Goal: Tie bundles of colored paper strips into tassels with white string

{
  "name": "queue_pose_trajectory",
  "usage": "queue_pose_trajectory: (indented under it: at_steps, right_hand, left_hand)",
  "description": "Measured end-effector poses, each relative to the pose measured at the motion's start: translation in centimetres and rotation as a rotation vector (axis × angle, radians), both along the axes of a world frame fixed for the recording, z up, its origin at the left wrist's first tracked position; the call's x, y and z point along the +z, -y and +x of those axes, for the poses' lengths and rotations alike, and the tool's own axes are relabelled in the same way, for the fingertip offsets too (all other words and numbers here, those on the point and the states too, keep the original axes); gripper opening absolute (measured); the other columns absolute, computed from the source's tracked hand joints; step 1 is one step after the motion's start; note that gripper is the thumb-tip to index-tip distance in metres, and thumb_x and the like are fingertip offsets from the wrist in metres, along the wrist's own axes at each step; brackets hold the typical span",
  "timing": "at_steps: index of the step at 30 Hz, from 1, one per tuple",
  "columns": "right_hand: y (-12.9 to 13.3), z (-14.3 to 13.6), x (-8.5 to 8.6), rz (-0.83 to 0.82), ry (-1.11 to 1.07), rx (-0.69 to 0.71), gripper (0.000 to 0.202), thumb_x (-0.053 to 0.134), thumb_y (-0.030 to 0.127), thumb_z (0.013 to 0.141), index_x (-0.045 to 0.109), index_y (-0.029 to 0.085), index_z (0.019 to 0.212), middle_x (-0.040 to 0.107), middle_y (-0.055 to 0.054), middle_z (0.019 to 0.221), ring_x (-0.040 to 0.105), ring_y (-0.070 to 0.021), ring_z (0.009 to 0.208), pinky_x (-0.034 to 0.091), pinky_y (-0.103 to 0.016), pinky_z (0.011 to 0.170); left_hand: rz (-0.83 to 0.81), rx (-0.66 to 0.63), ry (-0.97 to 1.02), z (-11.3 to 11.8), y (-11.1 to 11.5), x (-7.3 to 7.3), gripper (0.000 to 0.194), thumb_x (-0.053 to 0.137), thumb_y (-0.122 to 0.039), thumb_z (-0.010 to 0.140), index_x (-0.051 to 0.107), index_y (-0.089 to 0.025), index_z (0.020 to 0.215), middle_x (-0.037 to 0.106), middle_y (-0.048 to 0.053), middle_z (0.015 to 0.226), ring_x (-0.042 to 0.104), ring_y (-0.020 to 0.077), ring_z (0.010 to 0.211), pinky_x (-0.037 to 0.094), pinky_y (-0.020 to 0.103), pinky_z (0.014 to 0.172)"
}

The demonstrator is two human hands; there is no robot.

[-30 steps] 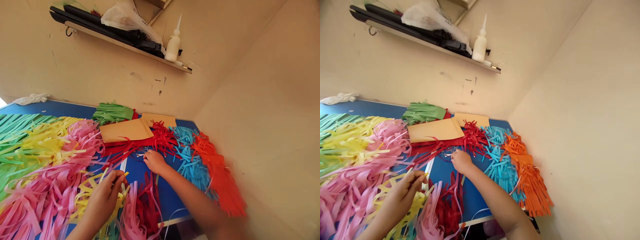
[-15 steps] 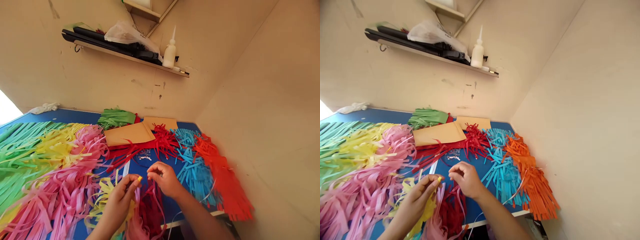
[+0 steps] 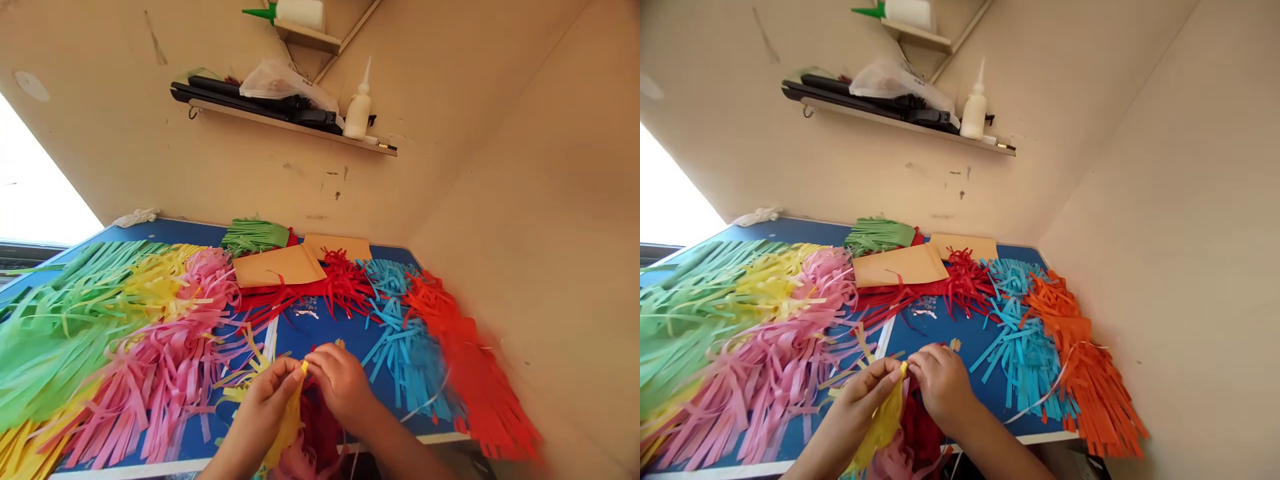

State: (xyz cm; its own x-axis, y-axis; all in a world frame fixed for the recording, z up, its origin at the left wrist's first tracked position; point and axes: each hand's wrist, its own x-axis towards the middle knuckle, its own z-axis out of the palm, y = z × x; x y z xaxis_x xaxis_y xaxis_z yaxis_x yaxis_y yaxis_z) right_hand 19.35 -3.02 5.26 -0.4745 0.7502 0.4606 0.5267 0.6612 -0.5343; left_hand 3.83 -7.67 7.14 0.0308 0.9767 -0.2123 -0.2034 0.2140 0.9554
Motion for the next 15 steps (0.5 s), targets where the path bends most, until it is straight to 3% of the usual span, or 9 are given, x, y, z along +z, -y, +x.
queue_pose_trajectory:
  at_steps: [3,6,10,15]
  right_hand:
    - [0.1,-0.1,0.0,-0.071,-0.132,-0.008,0.029,0.047,0.032,0.099,0.074,0.020,0.093,0.072,-0.009,0.089,0.064,-0.0206,0.084,0.048,-0.033,0.080]
    - [0.0,0.0,0.5,-0.408,-0.421,-0.063,0.021,0.062,0.035,0.089,0.074,0.021,0.080,0.071,-0.005,0.080,0.062,-0.0171,0.074,0.049,-0.029,0.072]
    - [0.3,-0.2,1.3,-0.841,-0.782,-0.071,0.021,0.080,0.040,0.070,0.075,0.019,0.072,0.069,-0.001,0.069,0.060,-0.0148,0.065,0.050,-0.026,0.066]
    - [0.9,-0.7,1.2,-0.944,-0.924,-0.067,0.020,0.084,0.036,0.065,0.076,0.019,0.070,0.071,-0.001,0.069,0.061,-0.0142,0.065,0.051,-0.027,0.071]
  left_hand:
    - [0.003,-0.005,-0.004,-0.1,0.0,-0.3,0.045,0.069,-0.062,0.073,0.061,-0.018,0.075,0.052,-0.003,0.067,0.044,0.0107,0.060,0.040,0.021,0.055]
    - [0.119,0.029,-0.145,-0.4,-0.2,-0.3,0.042,0.063,-0.062,0.078,0.064,-0.020,0.077,0.059,-0.001,0.067,0.055,0.0138,0.061,0.047,0.024,0.057]
    - [0.413,0.117,-0.575,-1.1,-0.6,0.4,0.032,0.059,-0.052,0.085,0.071,-0.023,0.079,0.069,0.001,0.067,0.063,0.0160,0.058,0.052,0.025,0.057]
    - [0.667,0.183,-0.769,-1.4,-0.8,1.0,0.025,0.059,-0.044,0.088,0.074,-0.026,0.079,0.076,0.000,0.073,0.071,0.0154,0.067,0.056,0.022,0.063]
